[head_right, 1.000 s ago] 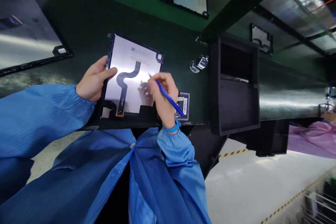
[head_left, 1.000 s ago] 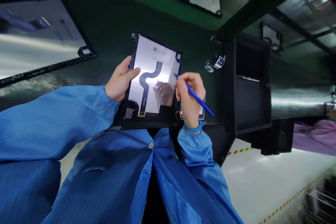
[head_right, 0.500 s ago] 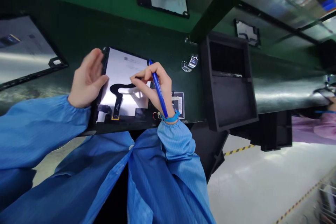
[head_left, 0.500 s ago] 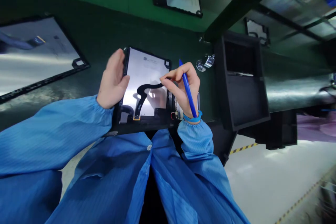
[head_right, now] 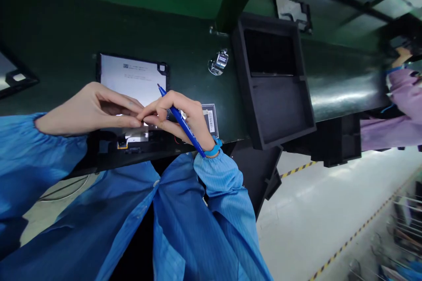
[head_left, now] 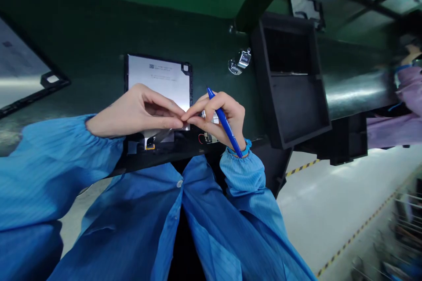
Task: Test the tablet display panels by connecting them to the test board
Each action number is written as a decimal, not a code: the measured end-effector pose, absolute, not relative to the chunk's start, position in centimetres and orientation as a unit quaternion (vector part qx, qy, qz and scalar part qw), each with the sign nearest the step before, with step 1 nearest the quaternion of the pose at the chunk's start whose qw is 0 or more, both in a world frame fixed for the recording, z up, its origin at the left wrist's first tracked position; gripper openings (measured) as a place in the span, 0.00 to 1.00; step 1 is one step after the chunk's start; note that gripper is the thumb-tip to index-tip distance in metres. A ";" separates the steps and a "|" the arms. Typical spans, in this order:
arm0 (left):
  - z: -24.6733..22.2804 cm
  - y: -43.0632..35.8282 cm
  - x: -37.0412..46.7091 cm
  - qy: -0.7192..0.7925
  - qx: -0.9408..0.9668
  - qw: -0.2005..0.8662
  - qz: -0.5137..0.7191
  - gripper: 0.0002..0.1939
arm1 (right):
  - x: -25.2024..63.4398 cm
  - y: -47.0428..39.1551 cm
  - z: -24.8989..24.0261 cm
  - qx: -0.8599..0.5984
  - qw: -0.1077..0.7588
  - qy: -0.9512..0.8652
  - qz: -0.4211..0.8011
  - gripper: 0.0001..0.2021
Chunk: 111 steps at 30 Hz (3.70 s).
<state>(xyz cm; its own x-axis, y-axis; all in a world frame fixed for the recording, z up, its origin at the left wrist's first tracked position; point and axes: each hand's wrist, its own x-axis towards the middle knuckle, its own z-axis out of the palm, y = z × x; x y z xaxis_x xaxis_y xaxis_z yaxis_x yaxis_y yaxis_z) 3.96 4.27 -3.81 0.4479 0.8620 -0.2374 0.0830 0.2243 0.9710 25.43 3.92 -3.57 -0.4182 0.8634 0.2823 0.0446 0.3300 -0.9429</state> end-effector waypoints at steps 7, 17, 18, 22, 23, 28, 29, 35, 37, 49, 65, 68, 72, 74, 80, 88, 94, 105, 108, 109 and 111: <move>-5.0 2.4 6.7 0.487 0.695 0.395 0.351 0.10 | 32.0 3.8 -7.5 -0.452 0.261 -0.794 0.310 0.21; -7.8 1.6 8.3 0.510 0.806 0.184 0.236 0.11 | 30.9 2.4 -9.9 -0.520 0.236 -0.784 0.242 0.18; -7.9 1.6 8.3 0.510 0.807 0.183 0.235 0.11 | 30.9 2.5 -9.9 -0.521 0.236 -0.784 0.242 0.18; -8.2 1.6 8.2 0.505 0.811 0.175 0.238 0.10 | 31.1 2.6 -10.0 -0.519 0.240 -0.784 0.242 0.17; -8.2 1.6 8.2 0.504 0.812 0.172 0.238 0.10 | 31.2 2.6 -10.0 -0.518 0.241 -0.784 0.242 0.17; -8.3 1.5 8.2 0.497 0.819 0.161 0.237 0.11 | 31.1 2.5 -10.1 -0.519 0.241 -0.784 0.240 0.17; -8.3 1.4 8.2 0.495 0.821 0.159 0.236 0.11 | 31.1 2.5 -10.1 -0.520 0.242 -0.784 0.240 0.17; -8.4 1.4 8.3 0.499 0.821 0.164 0.222 0.11 | 31.3 2.5 -9.9 -0.520 0.241 -0.782 0.244 0.17; -8.4 1.5 8.4 0.500 0.820 0.171 0.218 0.11 | 31.2 2.6 -9.7 -0.522 0.240 -0.780 0.248 0.17; -7.1 1.6 7.7 0.517 0.804 0.185 0.229 0.14 | 28.2 2.5 -9.7 -0.578 0.413 -0.669 0.220 0.18; -1.2 0.4 -0.1 0.715 0.199 0.596 0.307 0.16 | 28.9 2.2 -8.9 -0.346 0.192 -0.850 0.348 0.49; 0.4 1.2 2.1 0.616 0.285 0.637 0.364 0.15 | 29.8 2.4 -6.6 -0.369 0.293 -0.775 0.421 0.53; -0.2 1.3 4.6 0.411 0.467 0.702 0.348 0.19 | 30.1 2.0 -3.3 -0.461 0.383 -0.689 0.409 0.43; -2.1 1.4 4.9 0.401 0.520 0.678 0.330 0.18 | 29.9 1.7 -2.8 -0.515 0.399 -0.670 0.355 0.35; -7.8 2.9 3.8 0.512 0.376 0.578 0.512 0.17 | 26.4 2.1 -3.2 -0.575 0.401 -0.659 0.273 0.40; -5.4 3.5 1.7 0.613 0.363 0.595 0.373 0.33 | 24.8 2.6 -5.3 -0.558 0.407 -0.677 0.255 0.32; -7.0 3.6 0.1 0.762 0.415 0.376 0.325 0.27 | 32.0 2.8 -10.5 -0.588 0.388 -0.708 0.036 0.08; -7.3 3.2 0.0 0.778 0.303 0.364 0.412 0.35 | 32.5 2.9 -11.2 -0.546 0.294 -0.784 0.035 0.13; -6.9 3.1 0.8 0.754 0.236 0.407 0.458 0.27 | 32.4 2.8 -11.0 -0.551 0.322 -0.769 0.036 0.12; -6.9 3.0 1.1 0.752 0.231 0.405 0.467 0.25 | 32.1 2.7 -10.7 -0.557 0.352 -0.751 0.037 0.11; -6.8 2.7 1.5 0.729 0.235 0.415 0.492 0.23 | 31.0 2.4 -9.9 -0.572 0.425 -0.699 0.065 0.07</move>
<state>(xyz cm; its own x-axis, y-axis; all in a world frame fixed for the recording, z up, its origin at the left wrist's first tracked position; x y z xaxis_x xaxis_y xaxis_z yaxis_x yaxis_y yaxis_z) 1.48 2.69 -6.83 -0.5455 0.7501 -0.3739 -0.0656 0.4065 0.9113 31.00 2.42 -9.93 0.0147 0.8545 0.5192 0.7442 0.3374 -0.5765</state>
